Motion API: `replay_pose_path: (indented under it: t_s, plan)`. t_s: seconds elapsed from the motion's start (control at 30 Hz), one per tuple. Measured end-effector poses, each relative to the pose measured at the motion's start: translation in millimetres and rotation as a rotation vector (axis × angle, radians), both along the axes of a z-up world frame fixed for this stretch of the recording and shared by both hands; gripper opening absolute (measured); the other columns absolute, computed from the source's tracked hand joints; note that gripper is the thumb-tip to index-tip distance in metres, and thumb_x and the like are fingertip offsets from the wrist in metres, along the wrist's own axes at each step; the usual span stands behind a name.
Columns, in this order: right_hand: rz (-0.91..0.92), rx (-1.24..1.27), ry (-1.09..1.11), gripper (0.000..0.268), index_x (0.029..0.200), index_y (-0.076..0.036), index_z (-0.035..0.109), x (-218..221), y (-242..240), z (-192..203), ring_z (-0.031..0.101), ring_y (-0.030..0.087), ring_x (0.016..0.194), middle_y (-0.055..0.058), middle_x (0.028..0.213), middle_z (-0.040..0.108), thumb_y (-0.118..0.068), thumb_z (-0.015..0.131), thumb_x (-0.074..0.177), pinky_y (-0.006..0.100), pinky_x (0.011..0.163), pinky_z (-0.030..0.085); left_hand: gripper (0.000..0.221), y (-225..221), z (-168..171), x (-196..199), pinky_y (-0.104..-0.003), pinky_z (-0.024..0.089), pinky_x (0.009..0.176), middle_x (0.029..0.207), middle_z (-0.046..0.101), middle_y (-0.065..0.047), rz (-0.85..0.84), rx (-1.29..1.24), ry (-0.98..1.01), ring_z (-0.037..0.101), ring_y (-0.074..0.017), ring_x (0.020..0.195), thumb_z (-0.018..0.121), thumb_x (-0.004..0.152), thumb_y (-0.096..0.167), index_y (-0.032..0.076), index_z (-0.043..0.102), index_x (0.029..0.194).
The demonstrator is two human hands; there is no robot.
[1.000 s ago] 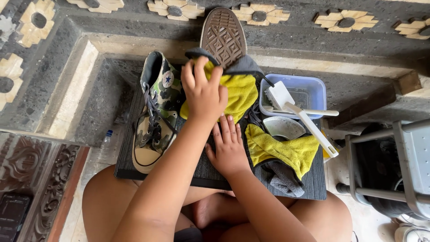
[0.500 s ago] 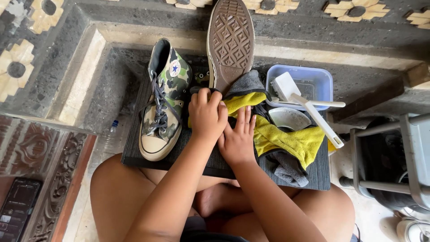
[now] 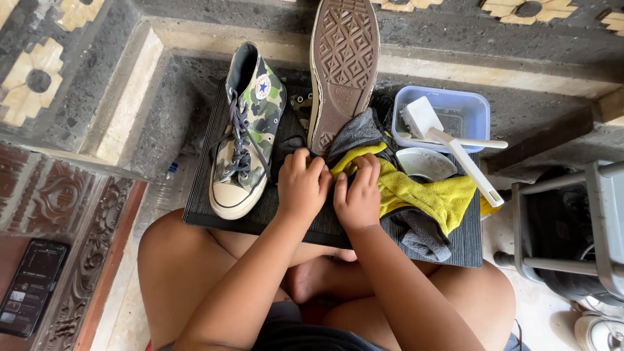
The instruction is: Cleaning the soles of camouflage high-top sneakers using a cloth, a toothbrush, and a cleaning solution.
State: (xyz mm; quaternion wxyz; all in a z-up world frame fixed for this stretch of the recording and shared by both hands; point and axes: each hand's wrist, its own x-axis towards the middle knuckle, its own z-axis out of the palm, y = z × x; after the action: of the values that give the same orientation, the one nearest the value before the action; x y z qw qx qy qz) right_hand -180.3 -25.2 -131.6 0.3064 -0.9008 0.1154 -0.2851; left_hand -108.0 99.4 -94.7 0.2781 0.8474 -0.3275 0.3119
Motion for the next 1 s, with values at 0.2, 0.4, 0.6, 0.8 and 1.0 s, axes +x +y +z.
replay_pose_path:
  t_s: [0.2, 0.4, 0.6, 0.8, 1.0]
  plan:
    - [-0.128, 0.116, -0.040, 0.041, 0.139, -0.008, 0.033, -0.3, -2.9, 0.4, 0.067, 0.033, 0.089, 0.009, 0.112, 0.048, -0.019, 0.047, 0.102, 0.048, 0.066, 0.059, 0.017, 3.4, -14.1, -9.0, -0.034, 0.050, 0.057, 0.087, 0.049, -0.008, 0.005, 0.061, 0.007, 0.058, -0.0280, 0.071, 0.065, 0.079, 0.013, 0.011, 0.053, 0.068]
    - [-0.126, -0.168, 0.051, 0.042, 0.137, -0.012, 0.053, -3.2, 4.5, 19.0, 0.062, 0.030, 0.082, 0.007, 0.104, 0.051, -0.009, 0.049, 0.096, 0.044, 0.072, 0.055, 0.010, 7.9, -13.7, -22.9, -0.040, 0.056, 0.070, 0.098, 0.056, -0.016, -0.009, 0.042, 0.034, 0.062, -0.0350, 0.088, 0.067, 0.080, 0.011, 0.005, 0.060, 0.076]
    - [-0.175, -0.149, -0.034, 0.012, 0.104, -0.018, 0.060, -7.0, -2.0, 8.3, 0.060, 0.022, 0.084, -0.002, 0.094, 0.053, -0.014, 0.063, 0.093, 0.039, 0.080, 0.049, 0.016, 13.5, -1.7, -18.1, -0.039, 0.052, 0.056, 0.083, 0.050, -0.009, 0.045, 0.186, 0.153, 0.060, -0.0296, 0.073, 0.071, 0.072, 0.022, 0.010, 0.062, 0.077]
    - [-0.235, -0.262, -0.153, 0.017, 0.096, -0.023, 0.060, -22.1, -3.3, 28.4, 0.063, 0.021, 0.086, -0.005, 0.091, 0.057, -0.015, 0.068, 0.084, 0.037, 0.078, 0.048, 0.009, 21.1, 40.7, -15.1, -0.040, 0.052, 0.046, 0.079, 0.051, -0.010, 0.022, 0.124, 0.271, 0.062, -0.0312, 0.064, 0.064, 0.078, 0.013, 0.006, 0.059, 0.078]
    - [-0.283, 0.040, -0.092, 0.012, 0.109, -0.019, 0.051, -20.8, 17.1, 72.0, 0.064, 0.029, 0.057, 0.000, 0.060, 0.062, -0.013, 0.058, 0.101, 0.041, 0.062, 0.052, 0.003, 6.3, 41.1, -3.7, -0.048, 0.065, 0.071, 0.121, 0.051, -0.028, -0.175, -0.277, 0.253, 0.066, -0.0498, 0.100, 0.050, 0.098, 0.003, 0.000, 0.049, 0.100]
